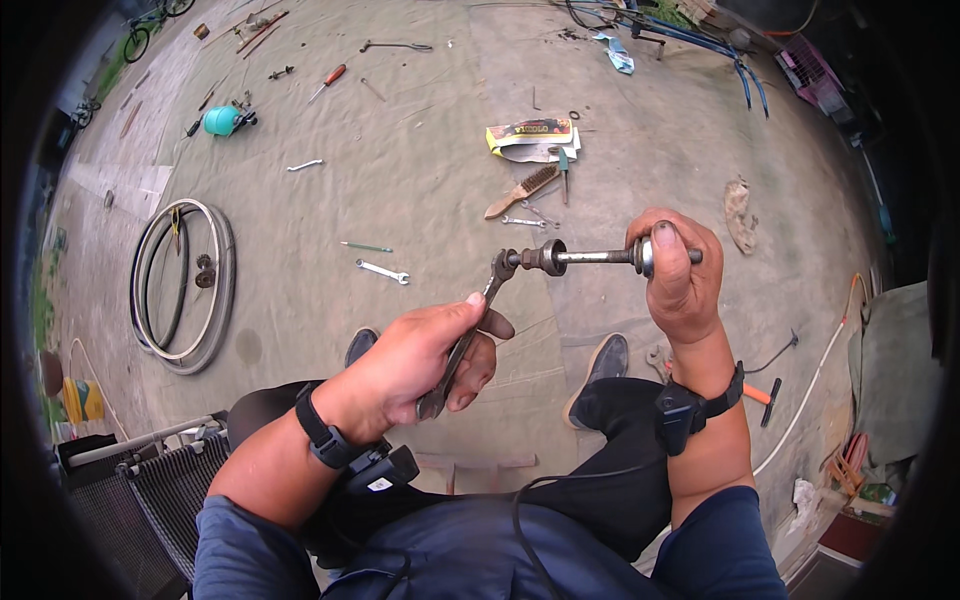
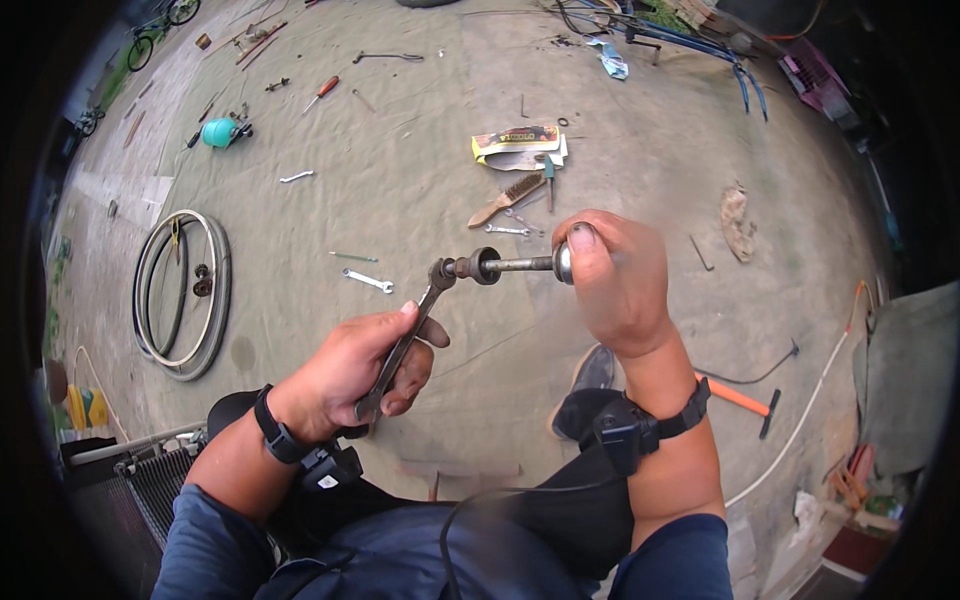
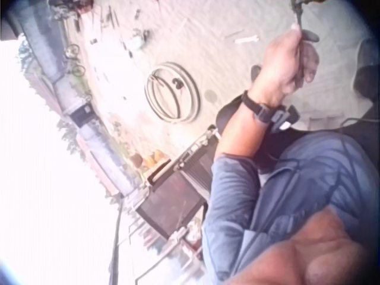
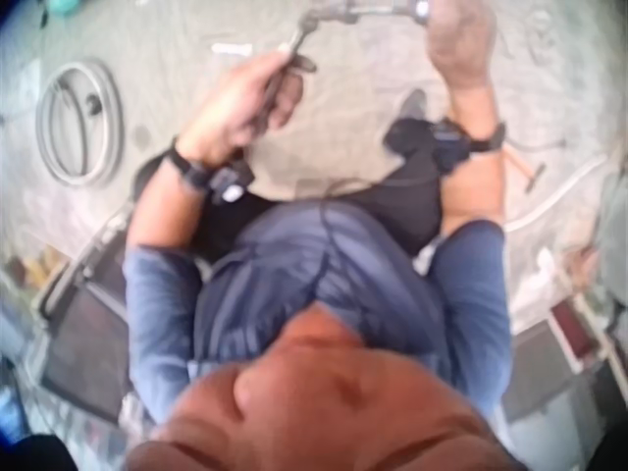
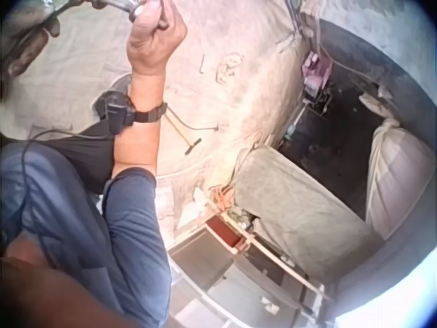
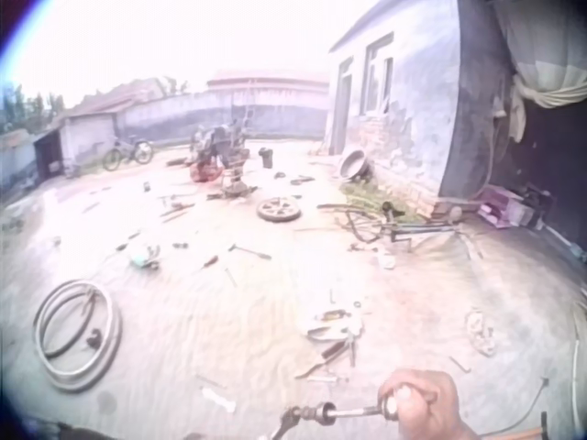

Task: The person assembles a mechanical component by threading a nut onto a threaded rod and tightening it with a wrench. They repeatedly adjust the nut and rod, using the wrench to secure the assembly.

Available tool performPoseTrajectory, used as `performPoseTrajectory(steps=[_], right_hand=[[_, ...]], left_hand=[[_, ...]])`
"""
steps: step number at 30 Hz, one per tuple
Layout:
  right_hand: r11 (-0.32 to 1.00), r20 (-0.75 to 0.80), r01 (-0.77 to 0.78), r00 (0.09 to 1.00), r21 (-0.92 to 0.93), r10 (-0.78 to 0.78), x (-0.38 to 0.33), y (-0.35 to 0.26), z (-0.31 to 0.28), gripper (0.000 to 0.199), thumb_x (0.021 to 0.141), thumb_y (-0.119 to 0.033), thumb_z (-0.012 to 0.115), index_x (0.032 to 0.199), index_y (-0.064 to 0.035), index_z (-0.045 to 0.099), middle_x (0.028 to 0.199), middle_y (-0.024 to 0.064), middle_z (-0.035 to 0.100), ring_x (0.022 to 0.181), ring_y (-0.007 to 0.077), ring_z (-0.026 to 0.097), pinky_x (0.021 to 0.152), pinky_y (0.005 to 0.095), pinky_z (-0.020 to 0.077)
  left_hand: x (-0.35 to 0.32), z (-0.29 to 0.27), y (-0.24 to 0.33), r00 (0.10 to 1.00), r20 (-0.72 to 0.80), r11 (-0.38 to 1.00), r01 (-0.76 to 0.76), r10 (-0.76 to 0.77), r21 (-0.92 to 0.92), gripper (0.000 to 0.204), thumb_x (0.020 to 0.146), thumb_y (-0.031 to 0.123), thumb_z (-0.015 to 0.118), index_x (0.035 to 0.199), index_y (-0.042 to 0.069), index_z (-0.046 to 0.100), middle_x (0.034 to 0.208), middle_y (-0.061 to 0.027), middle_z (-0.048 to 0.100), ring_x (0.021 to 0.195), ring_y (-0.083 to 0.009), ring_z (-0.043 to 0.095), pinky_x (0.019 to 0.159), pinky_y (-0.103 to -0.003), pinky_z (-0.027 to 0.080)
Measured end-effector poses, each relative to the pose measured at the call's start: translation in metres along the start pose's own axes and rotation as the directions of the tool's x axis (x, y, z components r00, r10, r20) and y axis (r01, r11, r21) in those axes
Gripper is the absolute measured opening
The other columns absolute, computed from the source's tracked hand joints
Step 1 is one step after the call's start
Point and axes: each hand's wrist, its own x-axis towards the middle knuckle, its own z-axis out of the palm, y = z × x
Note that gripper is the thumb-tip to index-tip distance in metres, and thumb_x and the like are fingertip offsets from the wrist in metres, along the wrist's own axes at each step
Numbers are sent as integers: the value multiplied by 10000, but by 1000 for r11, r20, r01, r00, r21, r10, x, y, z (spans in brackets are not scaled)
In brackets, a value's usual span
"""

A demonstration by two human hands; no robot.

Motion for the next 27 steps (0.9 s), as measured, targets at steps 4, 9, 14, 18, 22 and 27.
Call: performPoseTrajectory(steps=[4,9,14,18,22,27], right_hand=[[999,-41,-31,999,23,32,-3,0,-1,428,1021,-320,463,810,17,623,679,42,531,653,138,494,603,298,392],[895,-108,-151,971,420,215,-7,21,6,511,1067,-446,411,830,-30,589,646,-9,476,567,87,402,522,272,317],[368,300,-462,857,807,418,-2,12,21,485,1062,-435,373,759,-72,480,504,-7,306,383,95,229,380,276,215],[504,525,-629,775,592,352,-3,18,15,521,1034,-417,410,693,-42,531,503,14,385,421,99,304,413,275,249],[789,565,-584,723,192,397,3,8,7,537,1004,-395,462,646,-8,558,538,25,474,494,101,402,478,285,307],[963,563,-206,782,-171,267,-6,-8,20,394,956,-264,588,664,-4,539,563,124,462,511,252,413,526,367,369]], left_hand=[[1,1,-2,1000,29,998,0,2,-63,481,1129,380,350,1131,-59,547,662,-93,545,451,-171,475,466,-301,417],[6,-7,-21,955,234,983,-179,182,-36,353,1105,394,464,1106,48,539,769,-43,578,678,-146,579,650,-299,485],[8,0,-15,818,323,570,-566,476,596,188,1015,257,647,1023,77,592,860,-54,598,864,-202,627,786,-358,496],[12,-22,-5,536,665,-216,-670,520,710,187,826,205,741,864,75,612,851,-68,603,875,-305,603,845,-426,479],[11,-31,-2,601,670,-421,-522,436,742,147,807,186,717,797,79,617,825,-61,583,858,-280,609,835,-414,489],[17,-34,-12,835,474,-548,-266,280,793,99,812,160,680,755,94,635,818,-60,646,840,-278,673,780,-426,512]])
